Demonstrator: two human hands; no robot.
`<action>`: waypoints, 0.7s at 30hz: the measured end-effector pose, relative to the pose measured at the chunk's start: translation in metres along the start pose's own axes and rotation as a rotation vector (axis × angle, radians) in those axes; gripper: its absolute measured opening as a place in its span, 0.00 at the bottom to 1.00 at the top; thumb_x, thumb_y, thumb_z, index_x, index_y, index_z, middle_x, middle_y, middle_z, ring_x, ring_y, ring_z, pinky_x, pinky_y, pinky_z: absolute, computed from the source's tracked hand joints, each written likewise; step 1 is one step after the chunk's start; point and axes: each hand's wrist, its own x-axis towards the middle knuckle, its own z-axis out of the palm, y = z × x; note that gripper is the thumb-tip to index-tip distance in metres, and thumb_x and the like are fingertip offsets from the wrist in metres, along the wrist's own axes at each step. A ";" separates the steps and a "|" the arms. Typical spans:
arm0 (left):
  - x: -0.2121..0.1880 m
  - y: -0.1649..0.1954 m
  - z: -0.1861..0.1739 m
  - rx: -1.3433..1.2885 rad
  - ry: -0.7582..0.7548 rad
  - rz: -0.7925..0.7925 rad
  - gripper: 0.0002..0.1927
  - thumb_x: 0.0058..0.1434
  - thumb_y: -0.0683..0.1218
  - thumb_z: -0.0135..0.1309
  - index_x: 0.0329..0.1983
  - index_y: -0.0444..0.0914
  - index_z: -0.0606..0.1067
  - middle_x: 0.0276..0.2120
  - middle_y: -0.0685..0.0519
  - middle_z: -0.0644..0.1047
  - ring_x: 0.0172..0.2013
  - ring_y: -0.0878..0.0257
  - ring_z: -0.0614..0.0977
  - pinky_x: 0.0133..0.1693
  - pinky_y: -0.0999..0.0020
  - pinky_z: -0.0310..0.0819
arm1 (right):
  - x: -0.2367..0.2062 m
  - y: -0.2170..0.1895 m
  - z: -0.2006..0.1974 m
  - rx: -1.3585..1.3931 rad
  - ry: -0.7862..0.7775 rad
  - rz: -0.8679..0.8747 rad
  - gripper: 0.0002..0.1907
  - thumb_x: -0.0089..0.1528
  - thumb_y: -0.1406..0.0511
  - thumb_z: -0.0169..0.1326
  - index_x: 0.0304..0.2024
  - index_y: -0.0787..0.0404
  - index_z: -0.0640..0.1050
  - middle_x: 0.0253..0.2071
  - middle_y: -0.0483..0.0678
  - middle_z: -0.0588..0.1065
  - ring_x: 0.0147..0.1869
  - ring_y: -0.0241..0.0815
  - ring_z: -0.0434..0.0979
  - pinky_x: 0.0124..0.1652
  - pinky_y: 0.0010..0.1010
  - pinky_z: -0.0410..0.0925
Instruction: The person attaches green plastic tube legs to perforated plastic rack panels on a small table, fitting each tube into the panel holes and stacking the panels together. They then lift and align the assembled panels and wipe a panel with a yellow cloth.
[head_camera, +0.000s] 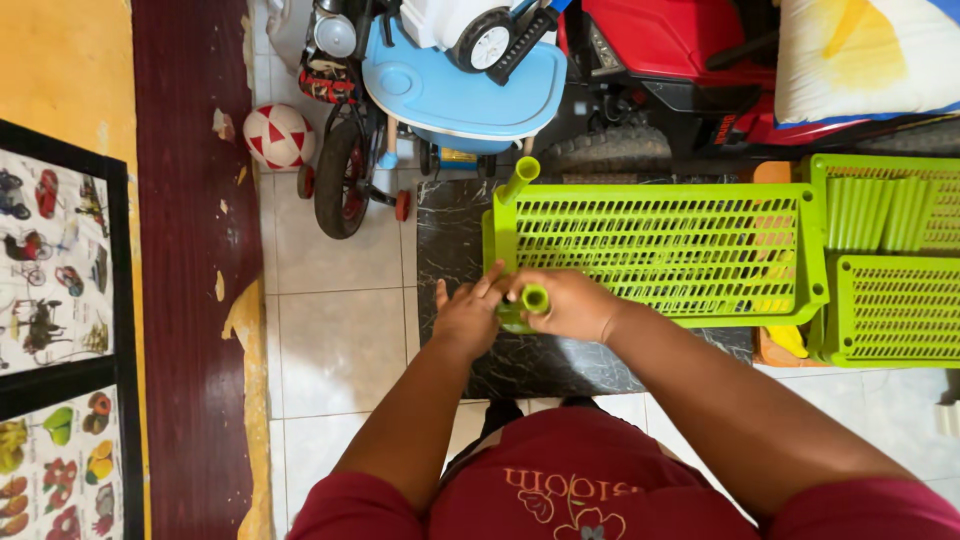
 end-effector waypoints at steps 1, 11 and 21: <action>-0.001 0.000 0.000 -0.014 0.013 -0.001 0.40 0.60 0.44 0.55 0.73 0.60 0.57 0.77 0.68 0.49 0.68 0.61 0.66 0.70 0.31 0.36 | -0.001 -0.002 -0.005 0.008 0.019 -0.012 0.15 0.57 0.64 0.62 0.47 0.52 0.76 0.41 0.46 0.81 0.45 0.44 0.84 0.46 0.34 0.76; -0.004 0.006 0.008 -0.021 0.044 -0.016 0.40 0.62 0.53 0.57 0.75 0.58 0.53 0.77 0.65 0.47 0.72 0.52 0.56 0.70 0.35 0.37 | -0.071 0.021 -0.022 0.268 0.306 0.016 0.15 0.60 0.70 0.59 0.48 0.56 0.73 0.49 0.46 0.79 0.53 0.41 0.81 0.50 0.33 0.74; -0.009 0.135 0.022 0.104 0.074 0.141 0.41 0.63 0.65 0.54 0.75 0.50 0.54 0.76 0.55 0.50 0.74 0.44 0.48 0.67 0.32 0.33 | -0.213 0.105 -0.017 0.626 0.636 0.149 0.13 0.62 0.72 0.56 0.49 0.60 0.73 0.51 0.46 0.77 0.54 0.36 0.77 0.47 0.30 0.73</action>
